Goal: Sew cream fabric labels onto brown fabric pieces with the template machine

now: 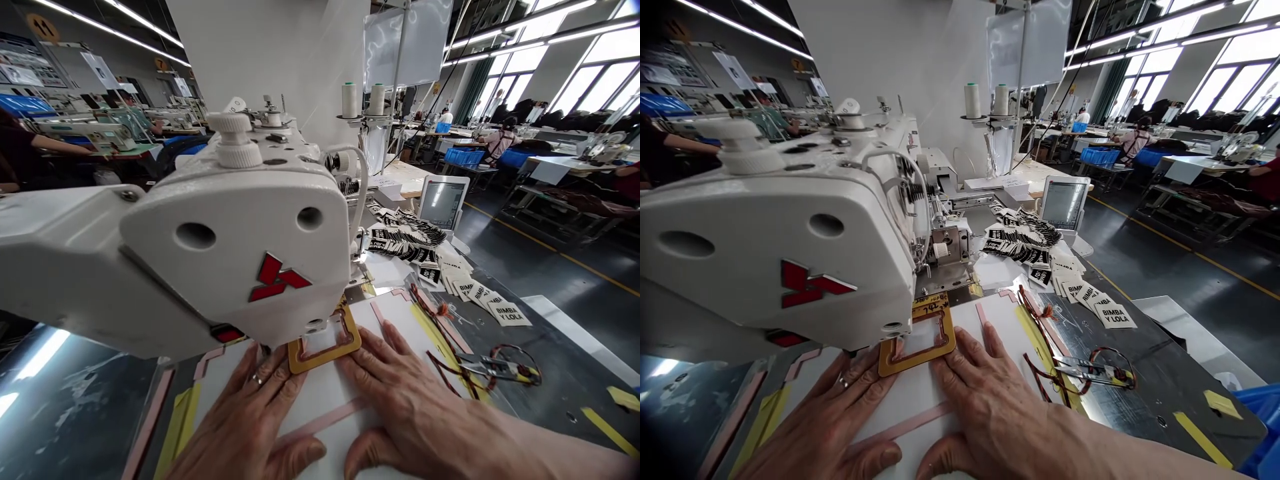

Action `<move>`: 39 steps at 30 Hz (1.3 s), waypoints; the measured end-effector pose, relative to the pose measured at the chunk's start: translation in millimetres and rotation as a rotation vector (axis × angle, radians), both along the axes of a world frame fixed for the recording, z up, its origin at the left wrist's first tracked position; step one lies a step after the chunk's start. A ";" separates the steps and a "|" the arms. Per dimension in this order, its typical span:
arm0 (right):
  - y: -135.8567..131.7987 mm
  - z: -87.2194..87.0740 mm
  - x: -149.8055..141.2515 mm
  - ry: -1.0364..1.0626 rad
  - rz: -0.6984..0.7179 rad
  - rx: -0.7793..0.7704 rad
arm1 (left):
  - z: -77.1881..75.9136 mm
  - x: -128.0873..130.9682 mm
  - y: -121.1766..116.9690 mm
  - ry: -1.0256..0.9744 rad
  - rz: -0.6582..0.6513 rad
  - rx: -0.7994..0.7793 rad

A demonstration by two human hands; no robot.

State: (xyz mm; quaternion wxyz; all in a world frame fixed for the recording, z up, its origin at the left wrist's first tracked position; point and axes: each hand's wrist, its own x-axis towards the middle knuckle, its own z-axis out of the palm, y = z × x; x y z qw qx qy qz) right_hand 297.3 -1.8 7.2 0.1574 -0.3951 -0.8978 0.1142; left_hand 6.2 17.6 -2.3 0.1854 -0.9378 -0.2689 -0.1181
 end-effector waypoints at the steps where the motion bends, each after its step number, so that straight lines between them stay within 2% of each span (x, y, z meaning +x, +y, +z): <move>1: 0.2 0.3 1.1 0.001 0.004 0.003 | -0.8 -1.2 0.3 -0.006 0.022 -0.004; 11: 8.0 2.9 7.6 0.012 0.068 -0.062 | -10.3 -10.4 0.0 -0.032 0.029 -0.038; 21: 12.5 0.5 9.8 -0.006 0.103 -0.084 | -13.1 -4.5 -3.8 -0.004 0.003 0.003; 27: 0.3 -4.1 7.6 -0.008 0.085 -0.125 | -11.8 -1.1 -6.0 -0.007 0.001 -0.022; 30: -5.6 -6.5 0.9 -0.016 0.132 -0.181 | -11.2 -1.3 -5.3 -0.015 -0.005 -0.022; 39: 5.1 14.5 -13.2 0.073 0.140 -0.197 | -14.4 -5.5 -6.7 -0.080 -0.016 -0.035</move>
